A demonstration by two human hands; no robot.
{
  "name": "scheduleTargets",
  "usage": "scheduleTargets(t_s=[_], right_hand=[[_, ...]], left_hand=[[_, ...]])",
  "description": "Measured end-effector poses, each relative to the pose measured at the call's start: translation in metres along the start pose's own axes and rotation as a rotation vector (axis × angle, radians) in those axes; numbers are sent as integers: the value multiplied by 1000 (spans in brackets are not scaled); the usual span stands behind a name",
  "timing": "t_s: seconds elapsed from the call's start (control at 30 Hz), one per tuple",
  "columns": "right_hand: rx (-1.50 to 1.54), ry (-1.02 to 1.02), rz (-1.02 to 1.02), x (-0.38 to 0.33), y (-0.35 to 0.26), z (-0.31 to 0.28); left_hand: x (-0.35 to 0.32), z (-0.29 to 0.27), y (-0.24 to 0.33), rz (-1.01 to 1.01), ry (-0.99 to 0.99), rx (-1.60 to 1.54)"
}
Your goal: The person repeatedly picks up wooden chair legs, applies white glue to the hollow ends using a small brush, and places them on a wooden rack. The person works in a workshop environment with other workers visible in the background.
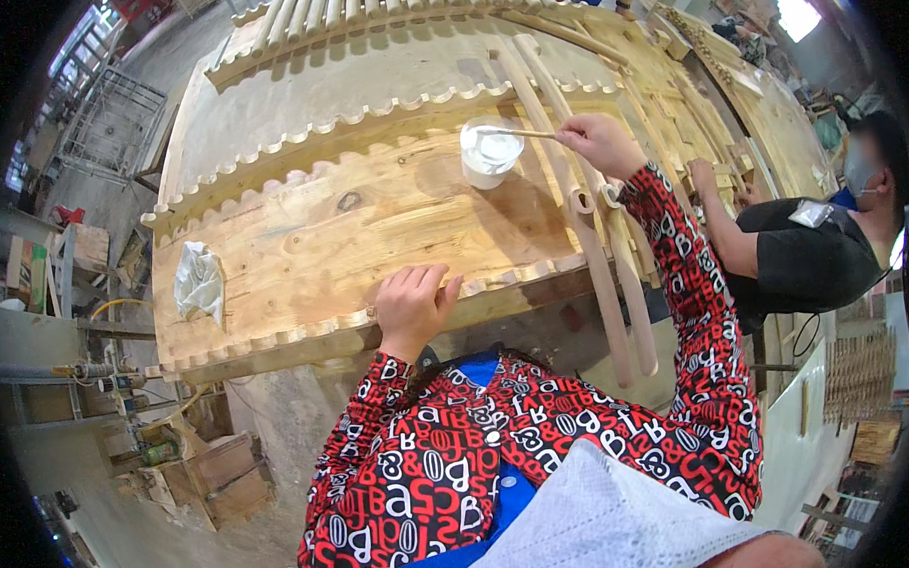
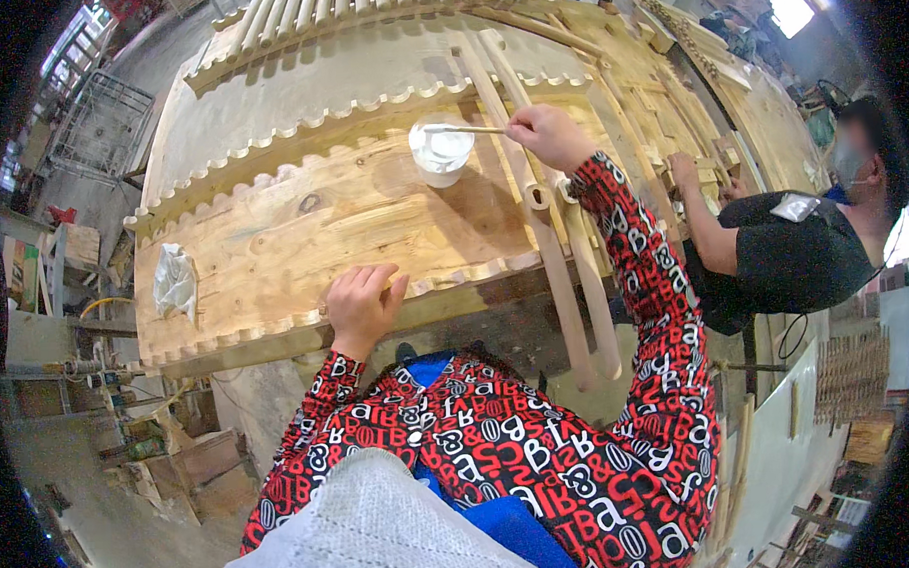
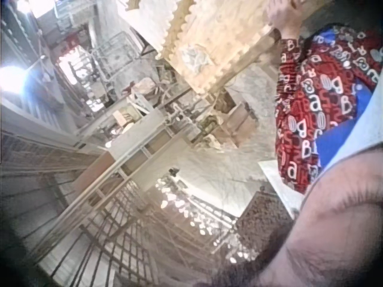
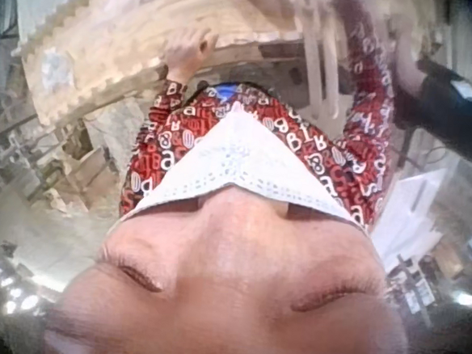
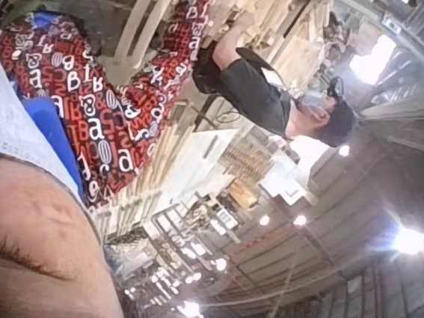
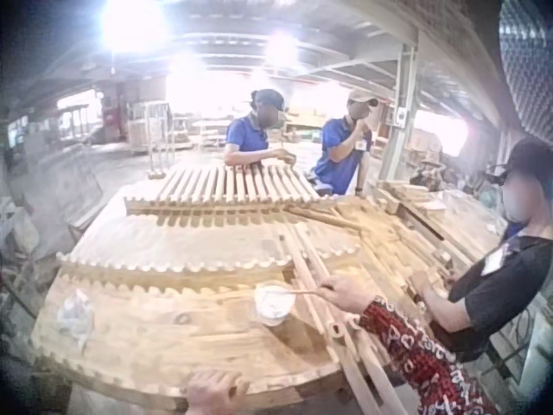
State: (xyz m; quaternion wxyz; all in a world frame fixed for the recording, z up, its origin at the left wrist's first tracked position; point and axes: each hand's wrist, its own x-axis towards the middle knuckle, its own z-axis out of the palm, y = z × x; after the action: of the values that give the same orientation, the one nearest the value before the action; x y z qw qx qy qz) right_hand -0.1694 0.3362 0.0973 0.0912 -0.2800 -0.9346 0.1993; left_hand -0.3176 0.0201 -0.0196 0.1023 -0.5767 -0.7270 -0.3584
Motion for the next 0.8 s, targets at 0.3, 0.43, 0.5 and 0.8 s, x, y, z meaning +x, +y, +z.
scheduleTargets(t_s=[0.3,0.43,0.5,0.8], right_hand=[[346,42,54,-27,7,20],[519,-159,99,-24,12,17],[619,-248,149,-24,15,14],[531,-50,-7,-22,16,22]], left_hand=[[-6,-2,0,-6,-3,-36],[-8,-4,0,-14,-20,-25],[-9,-4,1,0,2,-16],[-14,-4,3,-32,2,-26]])
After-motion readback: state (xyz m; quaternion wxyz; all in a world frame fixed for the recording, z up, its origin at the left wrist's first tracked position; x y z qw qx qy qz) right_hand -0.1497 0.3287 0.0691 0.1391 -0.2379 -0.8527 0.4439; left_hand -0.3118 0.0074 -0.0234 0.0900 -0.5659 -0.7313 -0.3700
